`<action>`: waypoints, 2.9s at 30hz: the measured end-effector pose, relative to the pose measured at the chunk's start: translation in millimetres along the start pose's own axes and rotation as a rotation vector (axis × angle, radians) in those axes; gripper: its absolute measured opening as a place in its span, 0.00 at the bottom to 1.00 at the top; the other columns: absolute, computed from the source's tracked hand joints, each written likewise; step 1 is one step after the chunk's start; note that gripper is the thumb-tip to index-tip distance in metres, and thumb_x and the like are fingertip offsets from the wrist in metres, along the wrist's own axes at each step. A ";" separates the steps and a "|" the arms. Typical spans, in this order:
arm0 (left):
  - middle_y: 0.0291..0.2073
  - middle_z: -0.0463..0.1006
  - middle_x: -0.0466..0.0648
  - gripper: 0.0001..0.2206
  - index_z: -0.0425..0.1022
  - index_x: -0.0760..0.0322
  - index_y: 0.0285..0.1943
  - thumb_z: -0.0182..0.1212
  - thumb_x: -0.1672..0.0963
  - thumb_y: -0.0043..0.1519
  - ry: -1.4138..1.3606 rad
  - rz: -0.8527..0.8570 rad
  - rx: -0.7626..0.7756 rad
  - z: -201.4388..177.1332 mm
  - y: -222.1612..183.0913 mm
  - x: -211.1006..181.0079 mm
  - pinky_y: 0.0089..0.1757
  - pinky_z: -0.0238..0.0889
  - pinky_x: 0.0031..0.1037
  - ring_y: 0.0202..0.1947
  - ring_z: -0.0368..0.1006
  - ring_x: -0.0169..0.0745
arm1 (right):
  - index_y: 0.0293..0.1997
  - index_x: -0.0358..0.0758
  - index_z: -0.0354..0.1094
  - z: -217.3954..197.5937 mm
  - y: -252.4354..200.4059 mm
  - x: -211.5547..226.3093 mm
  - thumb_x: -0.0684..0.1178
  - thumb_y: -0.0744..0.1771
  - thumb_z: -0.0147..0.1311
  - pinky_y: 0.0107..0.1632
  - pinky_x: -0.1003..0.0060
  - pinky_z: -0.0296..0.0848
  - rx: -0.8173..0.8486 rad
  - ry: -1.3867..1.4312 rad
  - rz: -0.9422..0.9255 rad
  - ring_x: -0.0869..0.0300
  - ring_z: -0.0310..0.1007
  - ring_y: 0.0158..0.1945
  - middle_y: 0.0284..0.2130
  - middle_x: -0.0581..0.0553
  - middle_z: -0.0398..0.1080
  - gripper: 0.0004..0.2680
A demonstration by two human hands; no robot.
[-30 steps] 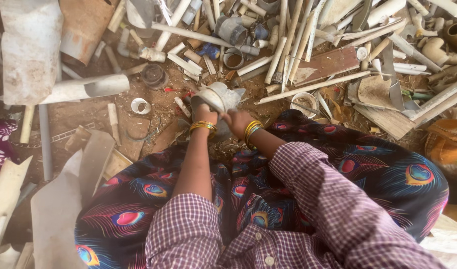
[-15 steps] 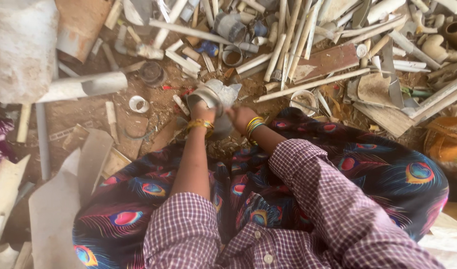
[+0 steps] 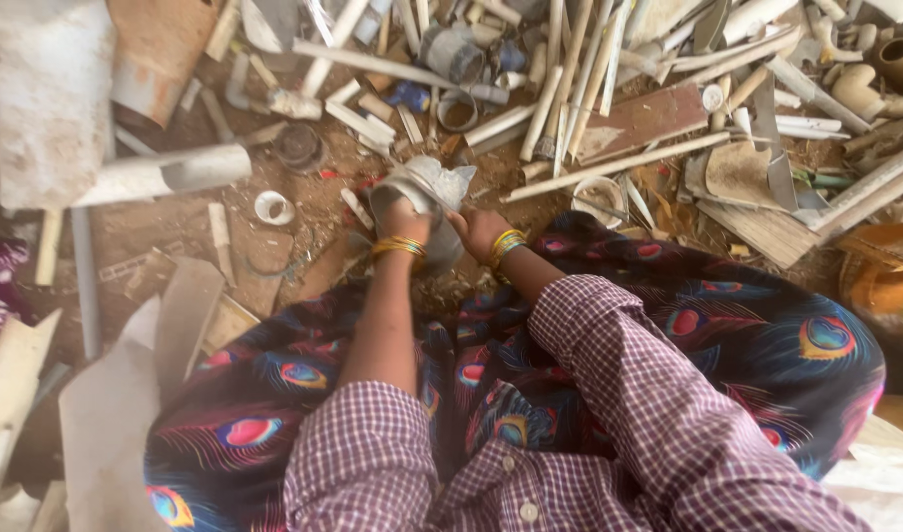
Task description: The person scrapes a PVC pipe fitting with a small metal tool to remove dirt and debris while sitting on the ground in a scrap yard.
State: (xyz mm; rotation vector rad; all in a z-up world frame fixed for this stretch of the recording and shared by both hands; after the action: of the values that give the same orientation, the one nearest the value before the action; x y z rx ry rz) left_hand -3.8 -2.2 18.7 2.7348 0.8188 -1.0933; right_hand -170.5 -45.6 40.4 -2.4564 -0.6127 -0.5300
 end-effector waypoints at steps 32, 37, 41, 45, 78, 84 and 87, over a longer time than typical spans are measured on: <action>0.35 0.83 0.52 0.12 0.83 0.64 0.39 0.72 0.52 0.54 0.158 0.144 0.065 1.6 1.0 2.6 0.46 0.72 0.34 0.39 0.79 0.45 | 0.41 0.32 0.71 14.4 0.2 7.9 0.68 0.71 0.32 0.50 0.44 0.72 -0.119 0.109 -0.043 0.35 0.75 0.41 0.33 0.25 0.74 0.26; 0.38 0.81 0.56 0.12 0.80 0.65 0.49 0.69 0.54 0.60 0.008 -0.061 0.230 5.7 1.2 3.2 0.45 0.69 0.38 0.40 0.76 0.48 | 0.43 0.35 0.71 4.4 -3.3 12.6 0.69 0.71 0.30 0.47 0.45 0.74 -0.100 0.059 0.027 0.41 0.78 0.37 0.31 0.29 0.75 0.25; 0.39 0.81 0.58 0.11 0.77 0.71 0.47 0.64 0.56 0.61 -0.084 -0.141 0.264 15.3 7.9 -0.9 0.43 0.74 0.34 0.42 0.79 0.48 | 0.45 0.37 0.70 -3.6 -4.2 13.2 0.69 0.71 0.30 0.46 0.44 0.74 -0.040 0.021 0.008 0.40 0.76 0.38 0.31 0.30 0.75 0.24; 0.41 0.81 0.61 0.10 0.77 0.72 0.46 0.63 0.59 0.60 -0.105 -0.119 0.208 16.7 9.3 7.8 0.46 0.72 0.35 0.43 0.79 0.52 | 0.43 0.36 0.70 -4.5 -0.1 16.9 0.66 0.72 0.28 0.47 0.49 0.77 -0.011 0.044 0.044 0.45 0.80 0.37 0.31 0.32 0.77 0.23; 0.41 0.79 0.68 0.14 0.76 0.75 0.43 0.69 0.55 0.58 -0.151 -0.051 0.155 23.3 2.5 6.4 0.49 0.69 0.44 0.46 0.77 0.64 | 0.45 0.32 0.73 -15.5 7.8 -2.9 0.67 0.71 0.28 0.57 0.46 0.70 0.026 -0.022 -0.025 0.37 0.75 0.48 0.41 0.26 0.74 0.27; 0.41 0.79 0.68 0.11 0.75 0.75 0.45 0.64 0.60 0.57 -0.150 -0.001 0.084 31.0 7.0 10.7 0.47 0.69 0.44 0.46 0.76 0.66 | 0.45 0.32 0.72 -12.3 6.8 4.7 0.66 0.73 0.25 0.55 0.47 0.73 0.075 -0.120 0.010 0.39 0.77 0.46 0.39 0.26 0.75 0.27; 0.40 0.78 0.70 0.12 0.76 0.75 0.45 0.65 0.60 0.56 -0.088 0.088 -0.002 33.8 2.6 16.4 0.48 0.67 0.46 0.45 0.75 0.69 | 0.45 0.33 0.71 -7.8 0.2 7.9 0.66 0.72 0.28 0.51 0.47 0.75 0.044 -0.071 -0.003 0.40 0.79 0.43 0.38 0.27 0.76 0.25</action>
State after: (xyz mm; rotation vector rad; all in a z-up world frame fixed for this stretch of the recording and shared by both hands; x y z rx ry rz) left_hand -13.4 -6.1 -17.4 2.6714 0.6802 -1.1847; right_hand -165.8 -47.9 50.2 -2.4418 -0.6504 -0.4275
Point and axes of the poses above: each hand's wrist, its own y-axis towards the middle knuckle, its own z-axis out of the palm, x = y × z, the point moved 1 cm from there along y, towards the middle knuckle
